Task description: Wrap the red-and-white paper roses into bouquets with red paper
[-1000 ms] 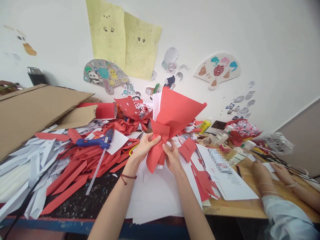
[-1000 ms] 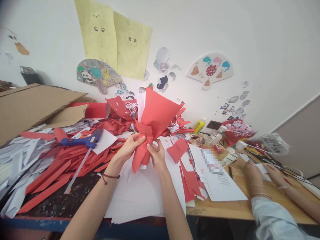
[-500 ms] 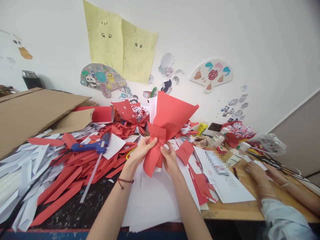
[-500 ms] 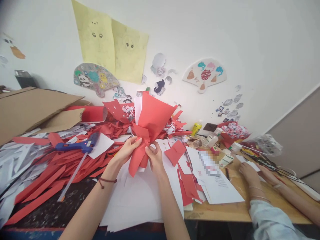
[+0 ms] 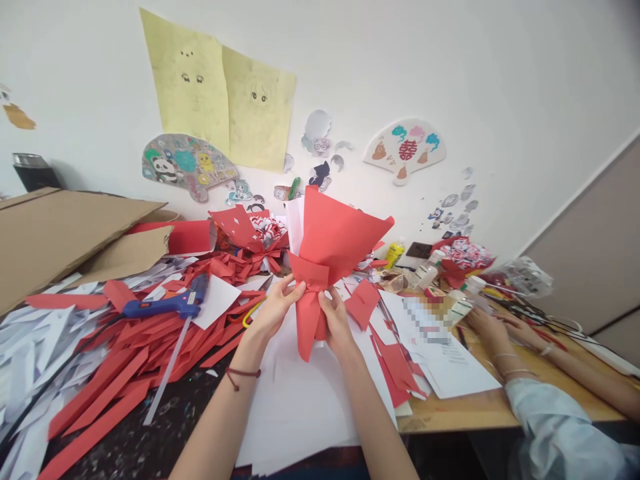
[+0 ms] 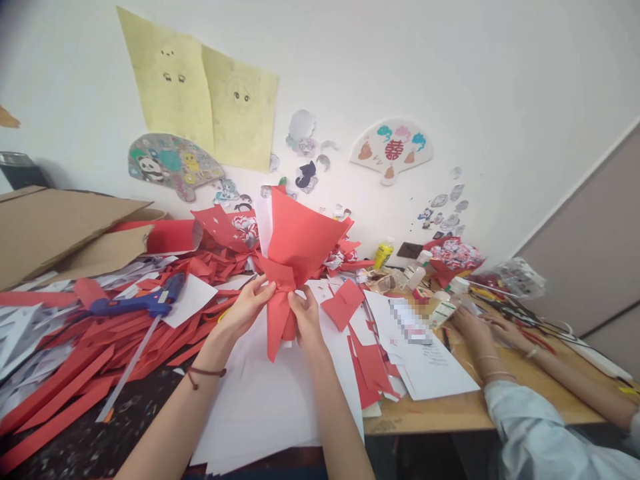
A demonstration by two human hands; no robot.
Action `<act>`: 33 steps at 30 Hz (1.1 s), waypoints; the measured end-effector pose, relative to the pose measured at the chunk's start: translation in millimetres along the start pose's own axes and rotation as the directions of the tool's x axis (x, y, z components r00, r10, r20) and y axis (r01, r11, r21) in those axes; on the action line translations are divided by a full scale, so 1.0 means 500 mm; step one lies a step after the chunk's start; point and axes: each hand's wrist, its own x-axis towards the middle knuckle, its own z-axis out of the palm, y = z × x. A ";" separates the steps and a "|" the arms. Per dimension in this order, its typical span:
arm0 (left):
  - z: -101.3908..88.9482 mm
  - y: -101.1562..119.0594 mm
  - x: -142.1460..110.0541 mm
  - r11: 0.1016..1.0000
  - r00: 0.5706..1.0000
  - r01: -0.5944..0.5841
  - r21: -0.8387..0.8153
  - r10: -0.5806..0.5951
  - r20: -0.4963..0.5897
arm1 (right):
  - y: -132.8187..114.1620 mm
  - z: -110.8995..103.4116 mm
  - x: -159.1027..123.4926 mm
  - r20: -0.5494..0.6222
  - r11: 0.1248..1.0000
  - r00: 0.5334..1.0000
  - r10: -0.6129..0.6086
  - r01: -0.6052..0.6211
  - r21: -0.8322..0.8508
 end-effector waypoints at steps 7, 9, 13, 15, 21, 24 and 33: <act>0.001 -0.001 -0.002 1.000 1.000 -0.018 0.005 0.018 -0.008 | 0.000 0.002 -0.002 -0.022 1.000 1.000 0.005 -0.005 -0.026; 0.002 0.000 -0.002 1.000 1.000 -0.018 0.004 0.018 -0.004 | 0.000 0.002 -0.002 -0.033 0.999 0.999 0.004 -0.006 -0.041; 0.002 -0.001 -0.001 1.000 1.000 -0.011 0.010 0.011 -0.004 | 0.001 -0.001 0.000 -0.047 0.999 0.999 0.004 -0.007 -0.053; 0.003 -0.003 0.000 1.000 1.000 -0.013 0.011 0.013 -0.016 | 0.002 -0.002 0.001 -0.055 0.998 0.998 0.009 -0.013 -0.057; 0.008 -0.004 0.001 0.999 0.998 -0.031 -0.004 0.031 -0.055 | 0.007 -0.006 0.002 -0.037 0.998 0.999 -0.029 0.027 -0.053; 0.009 -0.003 -0.001 1.000 0.999 -0.012 -0.022 0.012 -0.038 | 0.007 -0.008 0.002 -0.053 0.996 0.997 -0.052 0.048 -0.077; 0.014 -0.005 -0.002 1.000 0.999 -0.011 -0.012 0.011 -0.034 | 0.000 0.004 0.002 -0.192 0.996 0.981 -0.025 0.009 -0.084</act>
